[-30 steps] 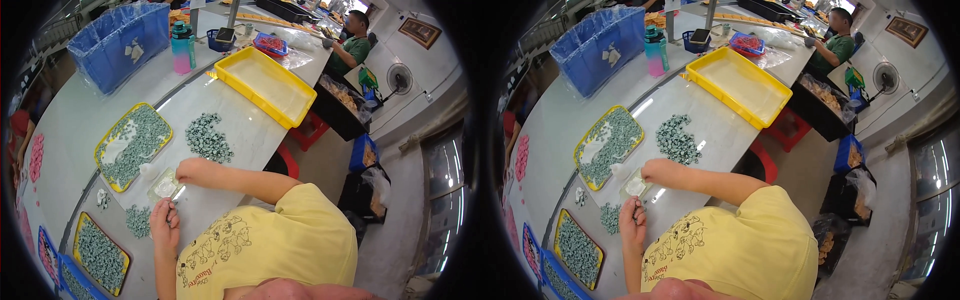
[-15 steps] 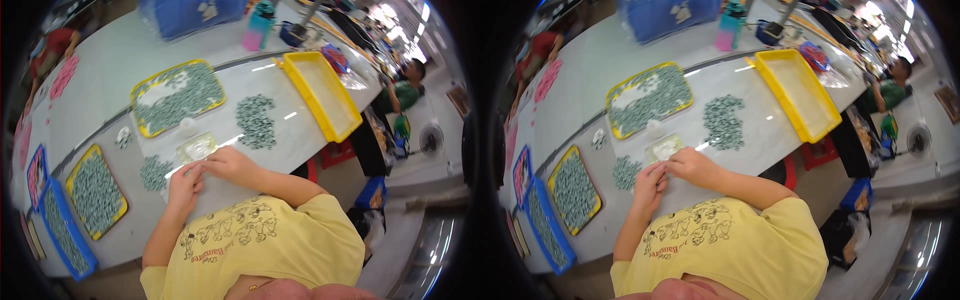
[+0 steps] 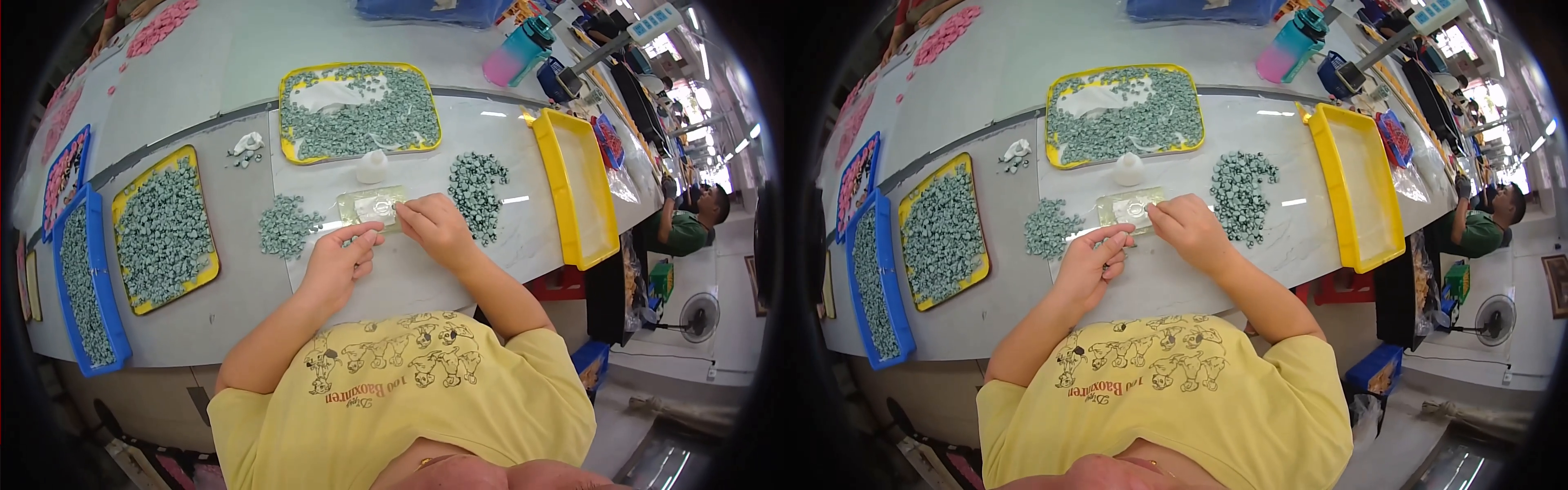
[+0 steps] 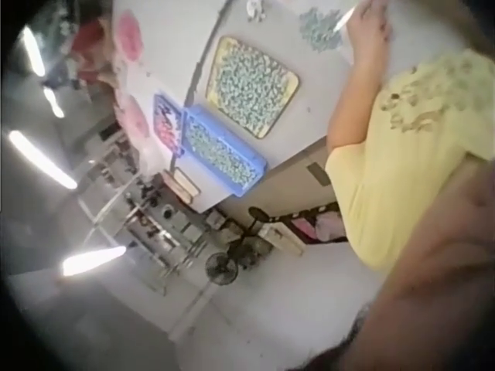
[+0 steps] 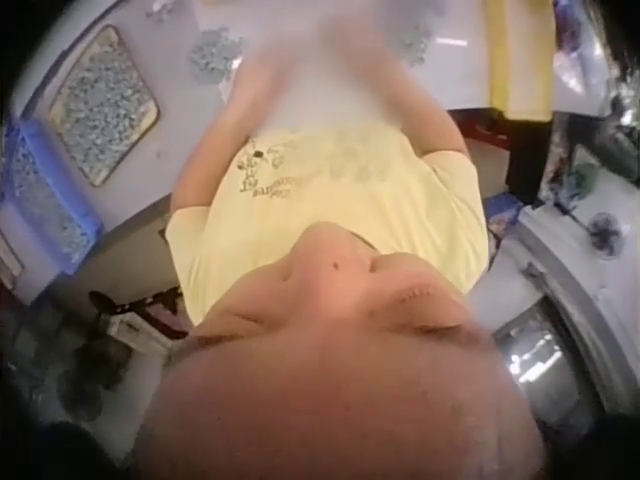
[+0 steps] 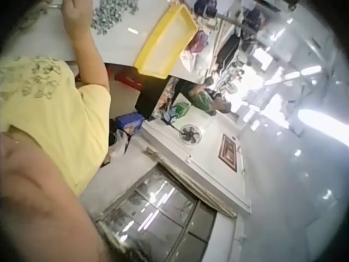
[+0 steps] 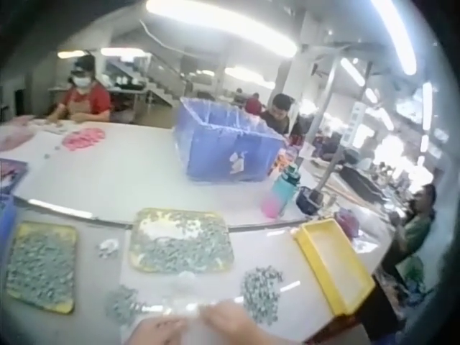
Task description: Sorting and packaging small green components into a plastic bag at a factory workbench.
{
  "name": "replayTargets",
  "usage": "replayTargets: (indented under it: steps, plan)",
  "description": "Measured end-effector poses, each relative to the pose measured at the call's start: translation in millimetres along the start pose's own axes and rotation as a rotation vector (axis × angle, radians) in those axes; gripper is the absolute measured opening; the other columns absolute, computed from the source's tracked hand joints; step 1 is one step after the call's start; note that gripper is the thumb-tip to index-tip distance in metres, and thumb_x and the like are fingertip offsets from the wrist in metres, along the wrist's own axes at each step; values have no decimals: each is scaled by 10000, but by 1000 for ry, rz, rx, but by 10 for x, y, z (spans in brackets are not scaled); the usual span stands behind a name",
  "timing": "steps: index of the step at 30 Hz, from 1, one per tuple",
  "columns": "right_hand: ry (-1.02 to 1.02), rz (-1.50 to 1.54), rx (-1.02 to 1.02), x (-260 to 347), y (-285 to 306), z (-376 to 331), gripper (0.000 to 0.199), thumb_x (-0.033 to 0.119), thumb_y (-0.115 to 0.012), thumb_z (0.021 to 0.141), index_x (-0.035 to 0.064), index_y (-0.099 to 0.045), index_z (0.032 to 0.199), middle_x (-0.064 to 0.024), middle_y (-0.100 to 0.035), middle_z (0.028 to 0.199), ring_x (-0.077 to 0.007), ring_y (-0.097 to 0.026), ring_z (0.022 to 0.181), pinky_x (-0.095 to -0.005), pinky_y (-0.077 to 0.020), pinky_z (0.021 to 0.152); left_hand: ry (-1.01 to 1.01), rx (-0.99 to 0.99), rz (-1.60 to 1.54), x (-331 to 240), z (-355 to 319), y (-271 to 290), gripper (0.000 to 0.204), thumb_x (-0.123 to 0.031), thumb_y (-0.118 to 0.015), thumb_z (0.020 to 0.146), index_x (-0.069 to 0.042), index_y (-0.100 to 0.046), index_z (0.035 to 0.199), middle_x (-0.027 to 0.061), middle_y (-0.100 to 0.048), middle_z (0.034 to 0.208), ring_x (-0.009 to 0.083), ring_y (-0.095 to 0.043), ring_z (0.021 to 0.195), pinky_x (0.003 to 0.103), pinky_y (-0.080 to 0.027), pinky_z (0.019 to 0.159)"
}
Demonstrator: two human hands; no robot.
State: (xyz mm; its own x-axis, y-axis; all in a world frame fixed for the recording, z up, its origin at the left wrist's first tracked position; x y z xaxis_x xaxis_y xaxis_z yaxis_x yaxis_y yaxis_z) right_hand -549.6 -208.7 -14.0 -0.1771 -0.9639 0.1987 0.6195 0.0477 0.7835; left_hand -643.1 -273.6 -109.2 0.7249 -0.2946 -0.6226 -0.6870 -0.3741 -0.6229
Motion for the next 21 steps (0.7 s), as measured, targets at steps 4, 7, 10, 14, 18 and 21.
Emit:
replayTargets:
  steps: [4, 7, 10, 14, 18, 21]
  plan:
    - [36, -41, 7, 40, -65, 18, 318, -16, -701, 611, 10, -619, 917, -48, -607, 814, -197, -566, 696, -302, -440, 609, 11, 18, -31, 19, 14, 58, 257, -96, -554, 878, 35, -545, 1099, 96, -557, 913, 37, -319, 518, 190, -296, 453]
    - [48, -54, 17, 56, -97, 37, 316, -16, -694, 613, 8, -619, 919, -53, -603, 812, -197, -566, 697, -304, -444, 613, -10, 28, -21, -11, -3, 64, 263, -98, -553, 878, 28, -529, 1107, 100, -561, 917, 37, -322, 518, 189, -297, 451]
    - [72, -54, 15, 71, -127, 43, 306, -11, -684, 620, 7, -623, 920, -59, -601, 815, -200, -567, 699, -309, -450, 618, -15, 18, -25, -18, -9, 90, 228, -95, -555, 877, 22, -522, 1070, 85, -559, 891, 36, -332, 520, 183, -293, 445]
    - [101, -88, 23, 118, -165, 73, 301, 0, -678, 623, 5, -627, 920, -61, -600, 818, -202, -567, 701, -313, -456, 618, -3, 20, -39, -25, -1, 134, 164, -106, -556, 881, 12, -520, 990, 64, -554, 858, 37, -341, 521, 175, -282, 434]
    - [108, -93, 30, 138, -213, 84, 298, 0, -676, 618, 5, -630, 912, -58, -599, 819, -201, -567, 701, -311, -459, 610, -3, 28, -79, -14, 3, 194, 190, -132, -549, 888, 26, -517, 990, 79, -564, 865, 41, -337, 510, 187, -281, 423]
    - [109, -94, 18, 159, -209, 108, 292, -10, -678, 622, 6, -633, 910, -59, -601, 819, -201, -568, 696, -307, -460, 599, 21, 36, -108, -7, -6, 209, 163, -136, -545, 894, 11, -536, 963, 53, -545, 836, 41, -337, 520, 176, -279, 431]
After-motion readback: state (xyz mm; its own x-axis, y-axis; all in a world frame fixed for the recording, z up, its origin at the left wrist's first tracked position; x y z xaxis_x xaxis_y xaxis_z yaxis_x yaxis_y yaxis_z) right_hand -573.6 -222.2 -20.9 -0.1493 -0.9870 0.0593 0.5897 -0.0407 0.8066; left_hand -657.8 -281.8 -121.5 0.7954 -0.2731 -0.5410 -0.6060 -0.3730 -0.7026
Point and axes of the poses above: each hand's wrist, its own z-axis towards the middle knuckle, its own y-axis out of the back of the hand, x = y × z, the point moved 9 cm from there along z, towards the middle knuckle
